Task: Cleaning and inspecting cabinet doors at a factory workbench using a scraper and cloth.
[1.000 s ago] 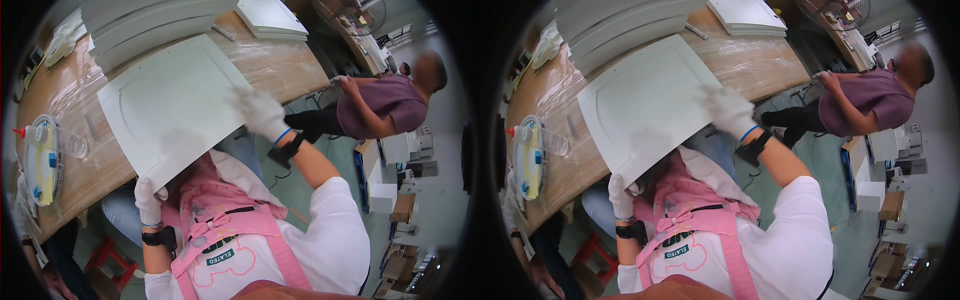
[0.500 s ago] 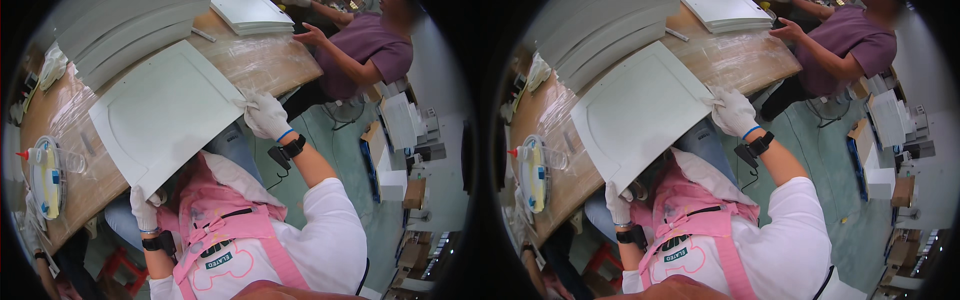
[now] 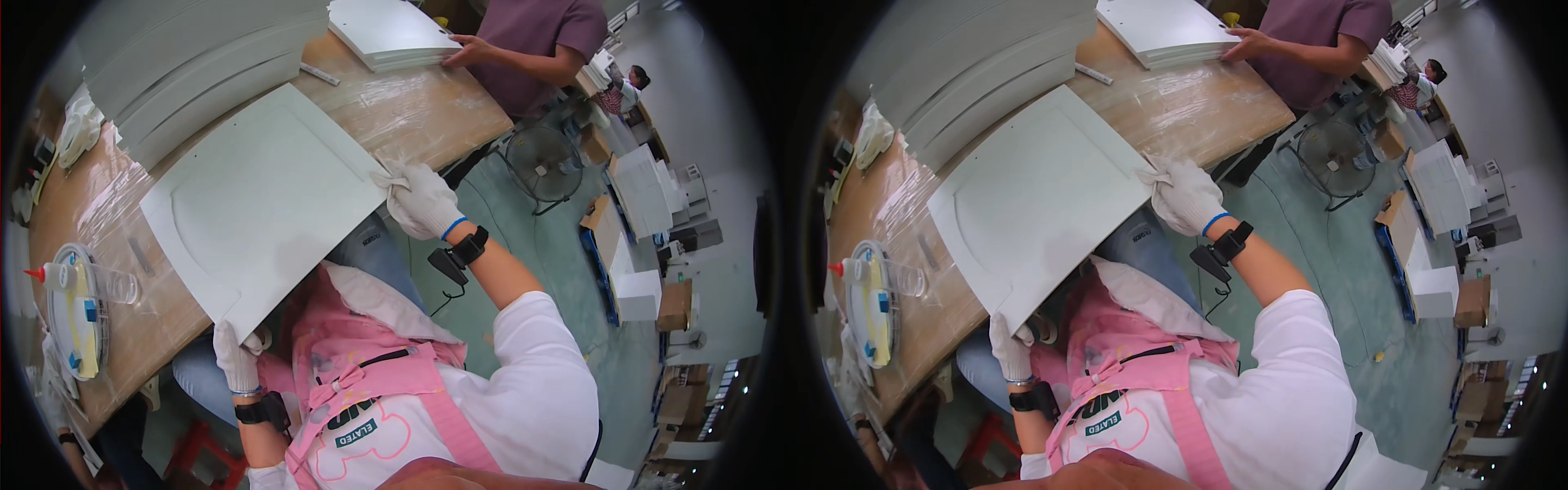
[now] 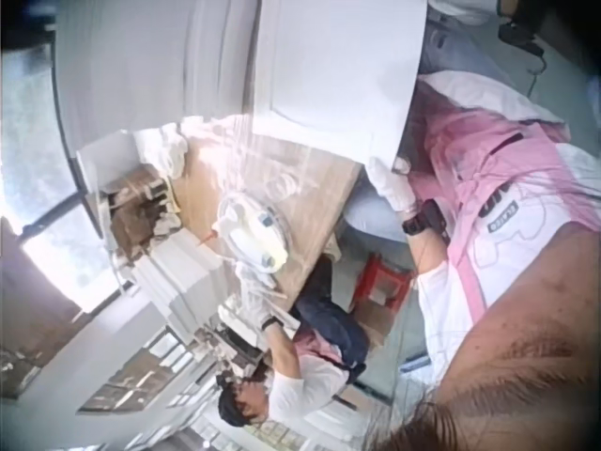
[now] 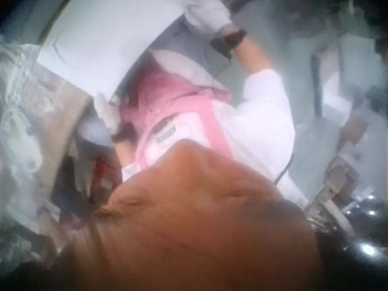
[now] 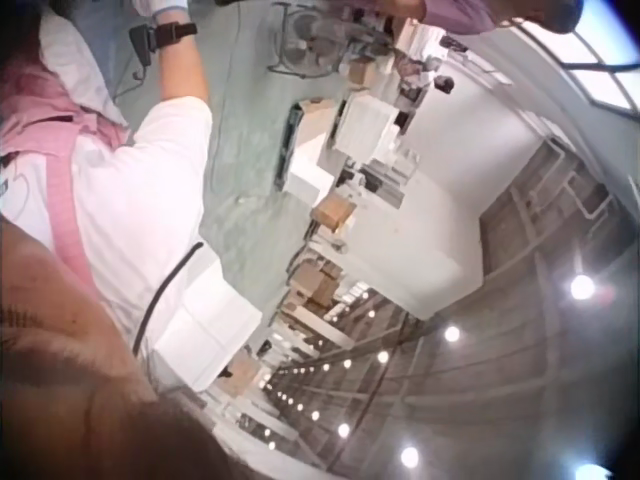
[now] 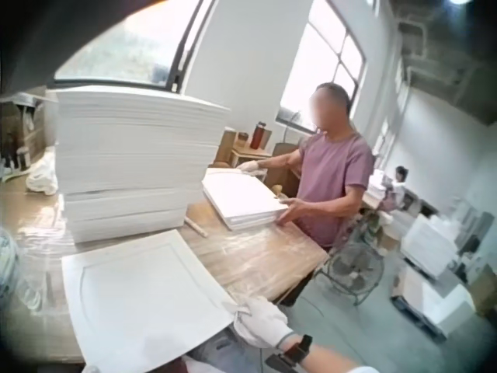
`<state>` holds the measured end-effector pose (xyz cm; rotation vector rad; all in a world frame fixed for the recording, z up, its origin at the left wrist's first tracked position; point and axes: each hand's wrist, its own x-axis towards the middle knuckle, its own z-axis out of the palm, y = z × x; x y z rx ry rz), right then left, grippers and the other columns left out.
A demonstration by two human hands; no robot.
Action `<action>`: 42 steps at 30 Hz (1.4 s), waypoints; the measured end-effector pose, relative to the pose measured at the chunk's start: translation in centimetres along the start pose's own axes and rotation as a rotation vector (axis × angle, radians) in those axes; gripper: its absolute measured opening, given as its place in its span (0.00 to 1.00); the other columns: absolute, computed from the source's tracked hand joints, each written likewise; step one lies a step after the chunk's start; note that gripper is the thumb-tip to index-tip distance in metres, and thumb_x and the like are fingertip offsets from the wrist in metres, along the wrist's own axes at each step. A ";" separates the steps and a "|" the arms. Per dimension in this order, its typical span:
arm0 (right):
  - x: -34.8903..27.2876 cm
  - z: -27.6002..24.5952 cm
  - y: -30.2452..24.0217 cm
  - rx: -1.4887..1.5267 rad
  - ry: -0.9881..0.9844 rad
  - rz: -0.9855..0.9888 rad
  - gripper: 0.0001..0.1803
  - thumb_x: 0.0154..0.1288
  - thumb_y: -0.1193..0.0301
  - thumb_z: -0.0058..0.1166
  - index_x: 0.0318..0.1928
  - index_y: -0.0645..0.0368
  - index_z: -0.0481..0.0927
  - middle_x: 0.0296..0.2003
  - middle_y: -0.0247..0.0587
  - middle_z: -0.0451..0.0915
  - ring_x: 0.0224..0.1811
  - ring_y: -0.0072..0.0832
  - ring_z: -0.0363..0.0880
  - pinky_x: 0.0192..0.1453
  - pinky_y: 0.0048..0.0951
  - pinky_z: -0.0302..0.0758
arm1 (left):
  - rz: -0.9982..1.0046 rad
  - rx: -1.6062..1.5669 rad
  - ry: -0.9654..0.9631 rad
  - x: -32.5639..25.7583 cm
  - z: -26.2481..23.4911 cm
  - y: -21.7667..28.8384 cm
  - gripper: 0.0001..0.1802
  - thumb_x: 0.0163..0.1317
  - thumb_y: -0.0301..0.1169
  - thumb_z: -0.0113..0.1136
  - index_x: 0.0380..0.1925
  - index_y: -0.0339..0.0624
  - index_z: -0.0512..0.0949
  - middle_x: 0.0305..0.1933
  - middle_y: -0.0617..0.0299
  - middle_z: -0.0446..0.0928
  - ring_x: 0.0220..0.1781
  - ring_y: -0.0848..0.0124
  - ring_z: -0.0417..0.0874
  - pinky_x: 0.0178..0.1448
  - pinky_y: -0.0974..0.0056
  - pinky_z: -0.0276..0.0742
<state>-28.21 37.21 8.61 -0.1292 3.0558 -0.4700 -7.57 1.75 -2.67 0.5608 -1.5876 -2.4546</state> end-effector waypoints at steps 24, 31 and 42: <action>2.5 -0.7 2.6 0.031 -0.161 -0.184 0.24 0.64 0.62 0.47 0.60 0.49 0.77 0.43 0.58 0.83 0.45 0.56 0.80 0.51 0.45 0.77 | -0.020 -0.073 0.020 0.2 0.1 -0.5 0.22 0.74 0.48 0.46 0.42 0.39 0.75 0.15 0.67 0.66 0.12 0.75 0.63 0.17 0.70 0.56; 2.2 -1.9 0.3 0.108 -0.163 -0.239 0.18 0.63 0.62 0.49 0.51 0.52 0.81 0.44 0.56 0.80 0.48 0.53 0.78 0.52 0.46 0.75 | -0.037 -0.089 0.101 -0.1 -0.5 -0.3 0.24 0.74 0.49 0.45 0.42 0.36 0.75 0.11 0.65 0.63 0.11 0.74 0.62 0.15 0.69 0.55; 2.0 -4.0 3.5 -0.346 -0.012 -0.135 0.14 0.65 0.62 0.48 0.47 0.46 0.83 0.46 0.52 0.79 0.50 0.50 0.79 0.56 0.44 0.76 | -0.018 -0.064 -0.032 0.5 -1.3 -1.0 0.30 0.72 0.52 0.45 0.48 0.30 0.74 0.11 0.63 0.67 0.09 0.73 0.61 0.14 0.68 0.55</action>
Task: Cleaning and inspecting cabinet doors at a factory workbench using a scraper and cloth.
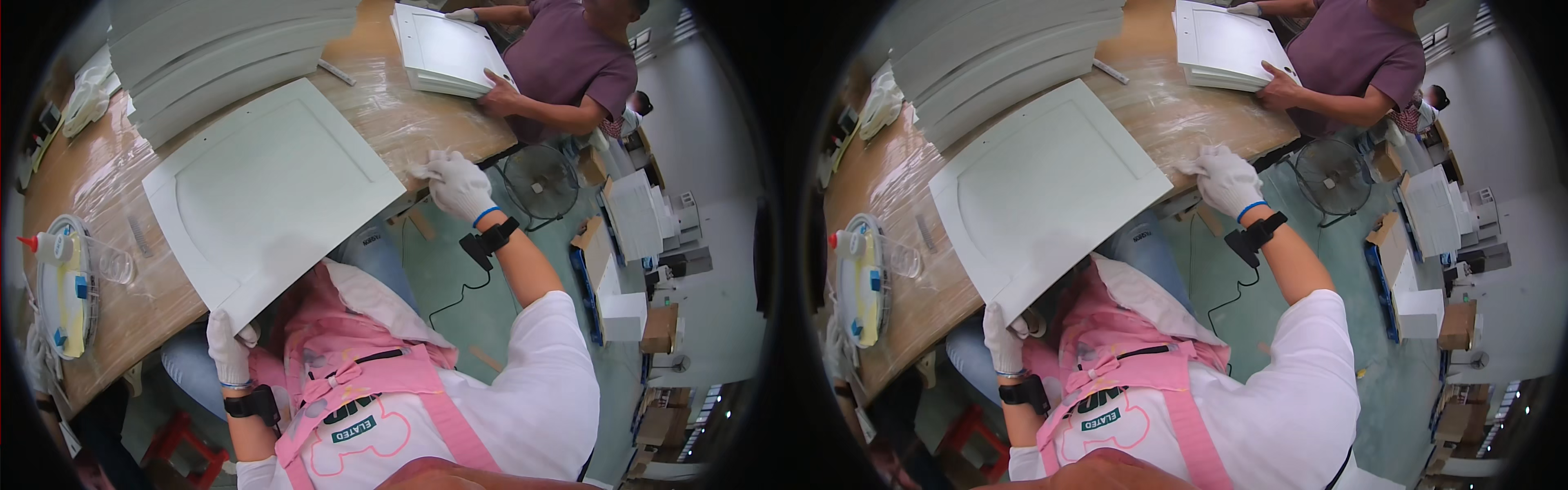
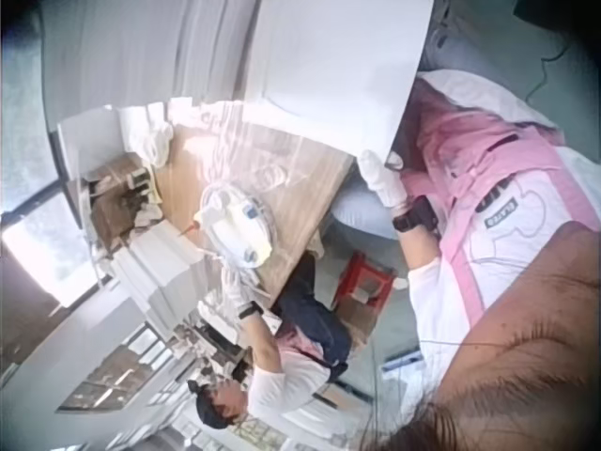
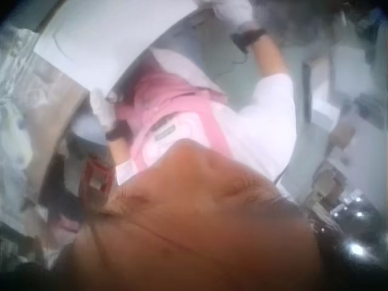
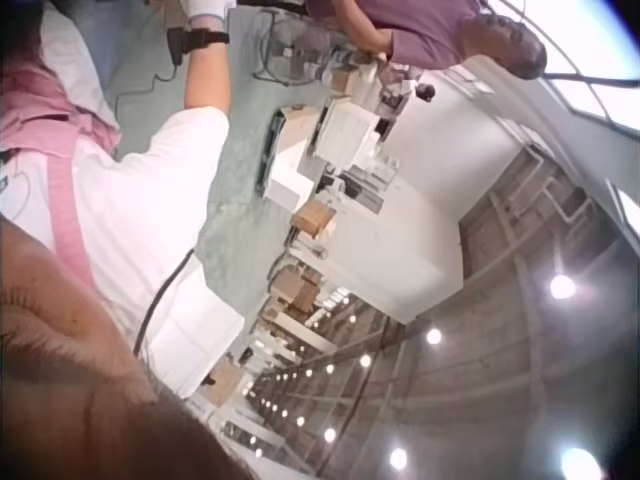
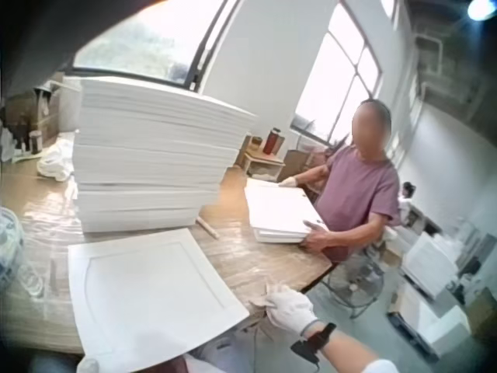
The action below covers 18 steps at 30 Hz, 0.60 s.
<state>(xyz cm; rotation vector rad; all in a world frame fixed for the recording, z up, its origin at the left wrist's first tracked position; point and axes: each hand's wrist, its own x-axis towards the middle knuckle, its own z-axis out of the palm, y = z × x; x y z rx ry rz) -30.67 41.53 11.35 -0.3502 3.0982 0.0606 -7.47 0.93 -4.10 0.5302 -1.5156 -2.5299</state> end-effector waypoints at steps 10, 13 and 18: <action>1.7 2.6 -0.9 0.224 -0.145 -0.233 0.19 0.64 0.55 0.50 0.43 0.54 0.85 0.43 0.53 0.80 0.51 0.49 0.77 0.57 0.44 0.74 | 0.004 0.044 -0.013 0.0 0.1 0.1 0.30 0.72 0.53 0.44 0.47 0.31 0.74 0.12 0.63 0.67 0.09 0.74 0.62 0.13 0.69 0.54; 2.1 2.3 -1.5 0.195 -0.184 -0.239 0.19 0.64 0.55 0.49 0.41 0.54 0.85 0.41 0.54 0.81 0.50 0.51 0.77 0.56 0.46 0.74 | 0.014 0.035 -0.027 -0.1 0.1 0.1 0.30 0.73 0.53 0.44 0.46 0.31 0.74 0.12 0.63 0.67 0.10 0.75 0.62 0.14 0.70 0.54; 2.7 2.6 -1.1 0.161 -0.221 -0.225 0.19 0.64 0.55 0.50 0.41 0.56 0.83 0.41 0.56 0.80 0.48 0.54 0.77 0.54 0.48 0.74 | 0.008 0.071 0.019 -0.2 0.7 0.4 0.30 0.73 0.53 0.43 0.46 0.31 0.74 0.12 0.63 0.67 0.10 0.75 0.63 0.15 0.70 0.55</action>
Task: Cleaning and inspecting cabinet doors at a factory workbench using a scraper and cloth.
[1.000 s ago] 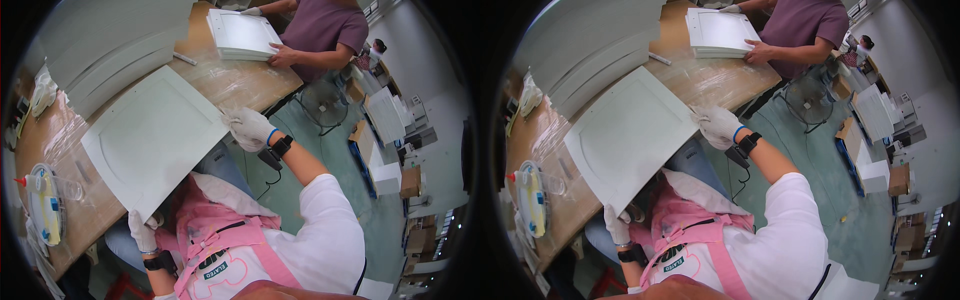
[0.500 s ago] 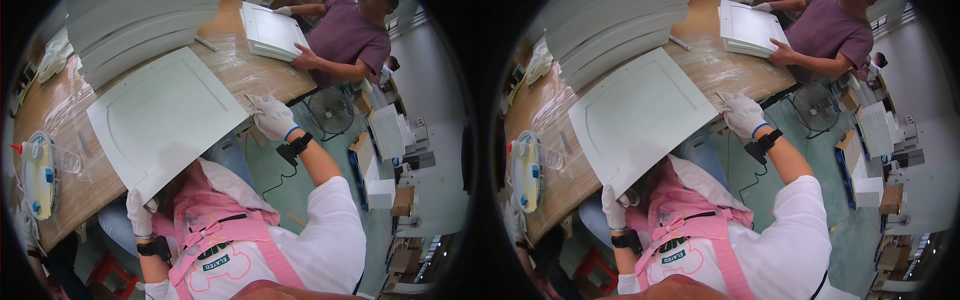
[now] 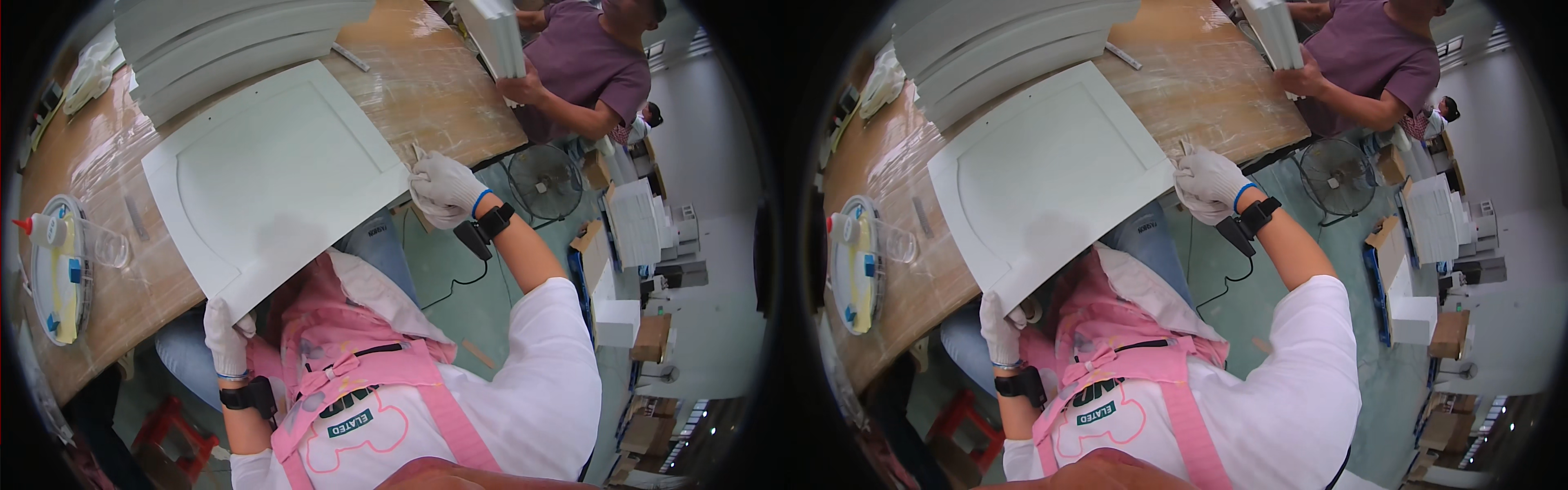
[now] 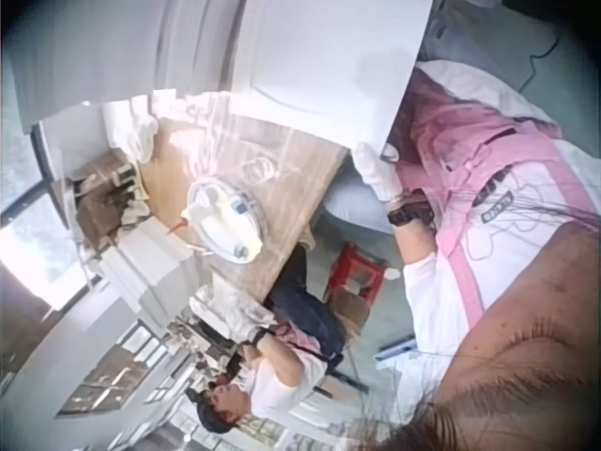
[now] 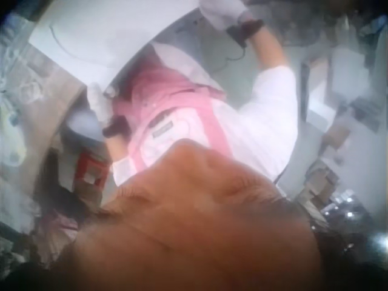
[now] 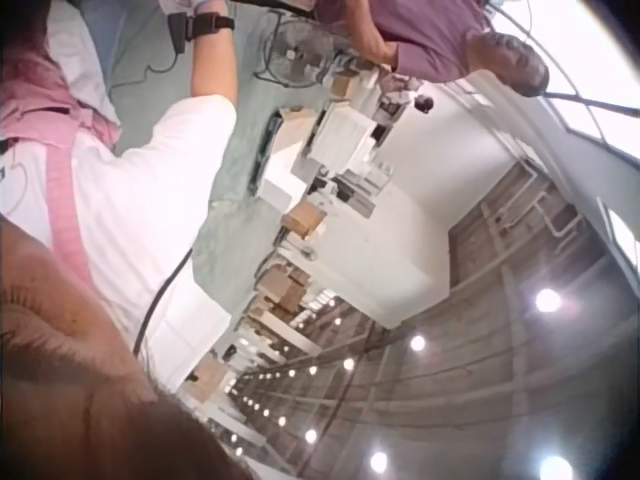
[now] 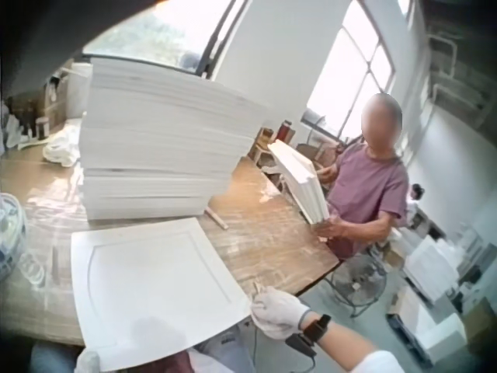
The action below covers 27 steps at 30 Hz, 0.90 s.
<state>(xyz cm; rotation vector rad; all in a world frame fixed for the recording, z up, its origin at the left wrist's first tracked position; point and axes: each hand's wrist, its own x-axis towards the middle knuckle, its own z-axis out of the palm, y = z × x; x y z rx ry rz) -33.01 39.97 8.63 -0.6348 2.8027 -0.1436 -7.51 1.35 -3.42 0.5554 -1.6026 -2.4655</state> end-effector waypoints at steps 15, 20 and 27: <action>0.6 -1.0 -0.2 0.036 -0.142 0.045 0.20 0.64 0.53 0.52 0.46 0.54 0.81 0.45 0.56 0.75 0.50 0.52 0.75 0.57 0.42 0.72 | -0.019 -0.083 -0.023 0.2 -0.5 -0.3 0.32 0.70 0.54 0.48 0.49 0.30 0.73 0.16 0.59 0.72 0.10 0.74 0.65 0.13 0.70 0.58; 0.8 -0.4 0.9 0.070 -0.124 0.012 0.20 0.64 0.53 0.53 0.46 0.54 0.81 0.48 0.54 0.74 0.52 0.50 0.75 0.59 0.42 0.71 | -0.050 -0.110 -0.012 0.4 -1.3 -0.9 0.32 0.70 0.53 0.48 0.52 0.30 0.73 0.19 0.58 0.74 0.10 0.74 0.65 0.13 0.70 0.58; 0.7 -1.1 -0.6 0.017 -0.153 0.082 0.21 0.64 0.53 0.53 0.49 0.54 0.80 0.51 0.52 0.74 0.55 0.49 0.75 0.60 0.41 0.71 | -0.050 -0.088 0.003 0.2 -1.4 -0.8 0.32 0.70 0.53 0.49 0.53 0.30 0.72 0.21 0.58 0.75 0.10 0.73 0.66 0.13 0.69 0.59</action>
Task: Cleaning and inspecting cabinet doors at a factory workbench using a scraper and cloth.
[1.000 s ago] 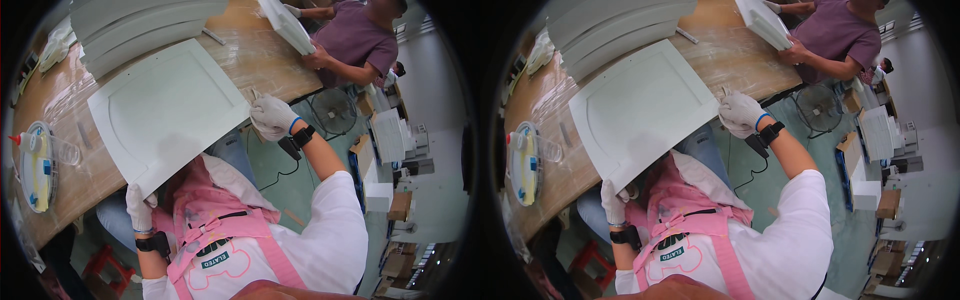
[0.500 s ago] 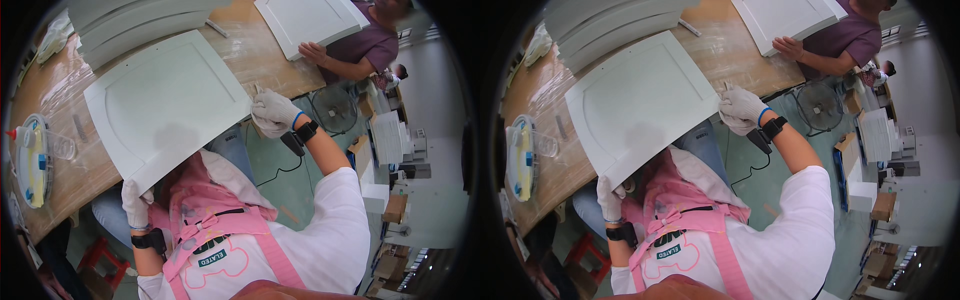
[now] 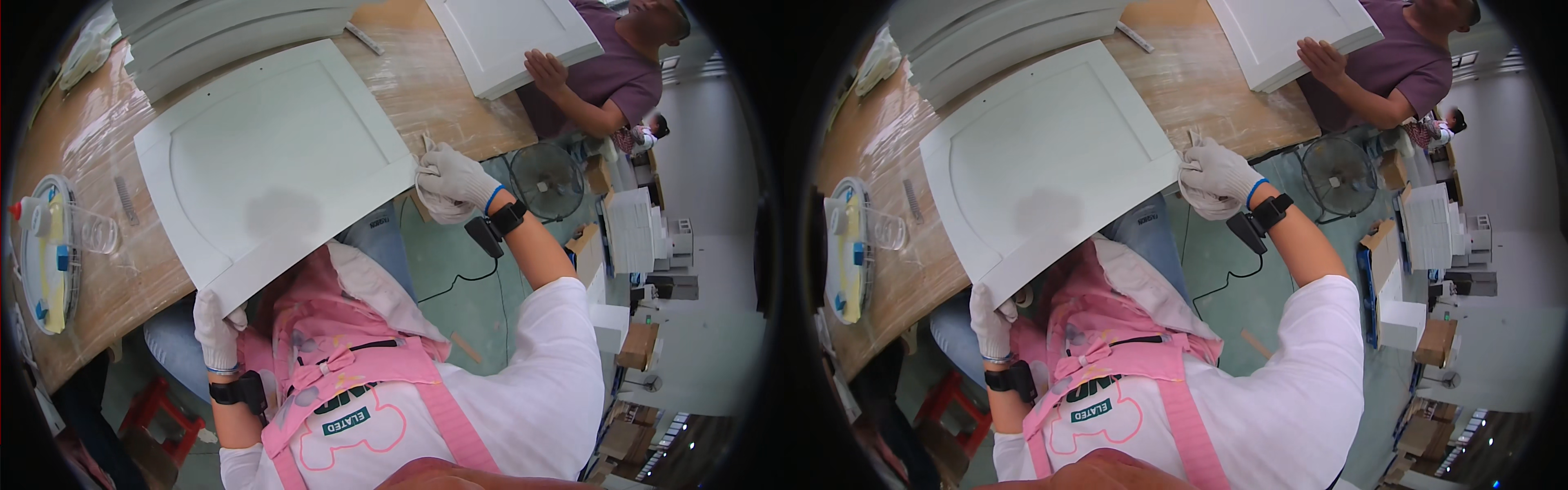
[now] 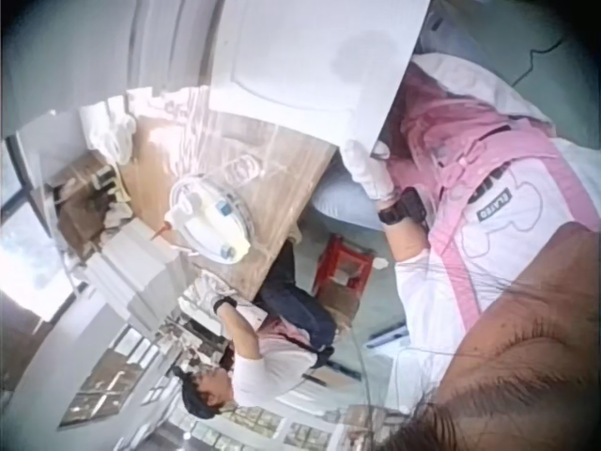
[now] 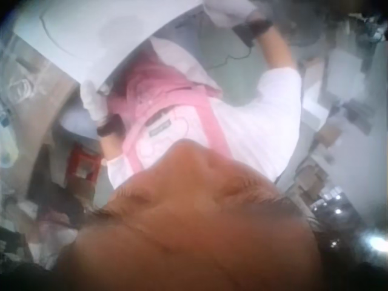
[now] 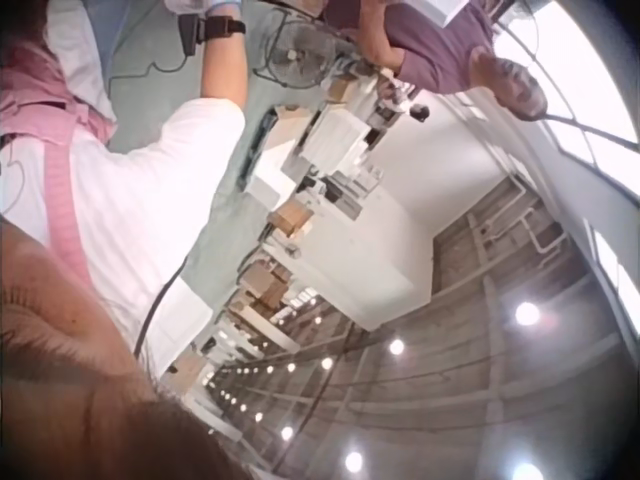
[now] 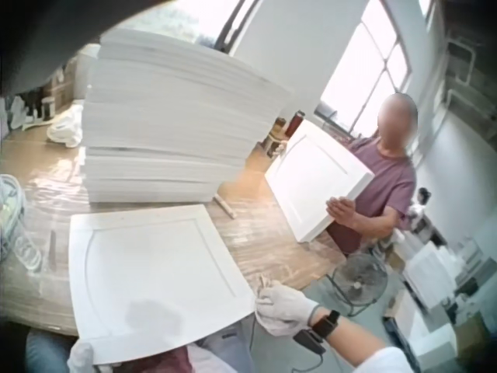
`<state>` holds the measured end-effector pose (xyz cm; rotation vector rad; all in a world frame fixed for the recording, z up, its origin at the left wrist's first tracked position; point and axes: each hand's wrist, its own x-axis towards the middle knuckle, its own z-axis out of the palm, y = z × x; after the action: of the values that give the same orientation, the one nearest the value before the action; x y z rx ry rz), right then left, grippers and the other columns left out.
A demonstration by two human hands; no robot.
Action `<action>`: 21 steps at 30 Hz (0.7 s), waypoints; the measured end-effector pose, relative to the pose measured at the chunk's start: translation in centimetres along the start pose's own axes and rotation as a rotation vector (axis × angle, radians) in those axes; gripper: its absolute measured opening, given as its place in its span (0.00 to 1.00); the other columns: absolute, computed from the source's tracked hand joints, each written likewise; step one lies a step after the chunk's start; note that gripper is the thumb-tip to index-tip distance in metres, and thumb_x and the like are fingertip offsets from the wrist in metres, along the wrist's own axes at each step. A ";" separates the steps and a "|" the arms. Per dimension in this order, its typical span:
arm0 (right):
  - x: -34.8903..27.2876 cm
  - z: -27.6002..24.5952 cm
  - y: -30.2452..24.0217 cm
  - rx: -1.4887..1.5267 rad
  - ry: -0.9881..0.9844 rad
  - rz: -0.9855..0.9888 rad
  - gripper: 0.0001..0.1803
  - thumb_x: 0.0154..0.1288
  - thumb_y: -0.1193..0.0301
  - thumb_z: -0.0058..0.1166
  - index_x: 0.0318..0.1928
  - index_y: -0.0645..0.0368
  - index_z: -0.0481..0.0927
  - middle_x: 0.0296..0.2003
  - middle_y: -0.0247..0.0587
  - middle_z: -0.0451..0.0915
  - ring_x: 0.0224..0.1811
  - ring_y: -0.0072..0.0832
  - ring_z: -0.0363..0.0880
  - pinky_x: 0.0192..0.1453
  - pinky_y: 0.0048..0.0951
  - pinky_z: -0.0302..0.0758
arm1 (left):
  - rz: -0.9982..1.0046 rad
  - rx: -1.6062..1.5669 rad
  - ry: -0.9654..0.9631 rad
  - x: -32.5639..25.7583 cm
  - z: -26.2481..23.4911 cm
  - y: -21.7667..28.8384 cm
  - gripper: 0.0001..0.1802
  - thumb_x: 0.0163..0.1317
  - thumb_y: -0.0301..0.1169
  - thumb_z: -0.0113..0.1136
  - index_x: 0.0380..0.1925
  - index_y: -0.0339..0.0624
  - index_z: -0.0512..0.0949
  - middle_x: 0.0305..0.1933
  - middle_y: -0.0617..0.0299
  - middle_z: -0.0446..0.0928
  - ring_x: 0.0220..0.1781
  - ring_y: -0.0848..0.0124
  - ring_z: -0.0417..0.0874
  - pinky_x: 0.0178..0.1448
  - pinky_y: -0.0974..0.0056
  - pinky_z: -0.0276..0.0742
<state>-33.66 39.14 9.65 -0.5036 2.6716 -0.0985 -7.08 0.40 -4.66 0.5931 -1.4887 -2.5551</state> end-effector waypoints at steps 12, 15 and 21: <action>0.2 0.2 -0.2 -0.003 0.014 0.038 0.22 0.63 0.51 0.52 0.49 0.53 0.81 0.51 0.56 0.74 0.52 0.53 0.77 0.57 0.46 0.74 | 0.046 -0.004 -0.033 0.1 0.9 0.5 0.34 0.72 0.52 0.45 0.56 0.26 0.71 0.18 0.60 0.73 0.10 0.76 0.62 0.13 0.70 0.56; 0.0 0.4 -0.3 0.007 0.043 0.033 0.22 0.63 0.51 0.52 0.49 0.53 0.81 0.51 0.56 0.74 0.52 0.53 0.77 0.57 0.45 0.74 | 0.068 0.001 0.013 -0.1 1.9 0.6 0.35 0.75 0.51 0.40 0.57 0.23 0.71 0.13 0.64 0.70 0.08 0.79 0.57 0.13 0.72 0.51; 0.6 1.3 0.8 -0.027 0.059 0.000 0.17 0.65 0.56 0.50 0.47 0.52 0.81 0.51 0.56 0.75 0.51 0.53 0.78 0.56 0.47 0.75 | 0.046 0.040 -0.028 0.0 1.1 0.5 0.32 0.72 0.52 0.45 0.52 0.28 0.73 0.16 0.60 0.71 0.10 0.74 0.65 0.14 0.70 0.60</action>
<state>-33.90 39.69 8.15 -0.5172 2.7343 -0.0782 -7.51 1.01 -3.70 0.5234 -1.5477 -2.5150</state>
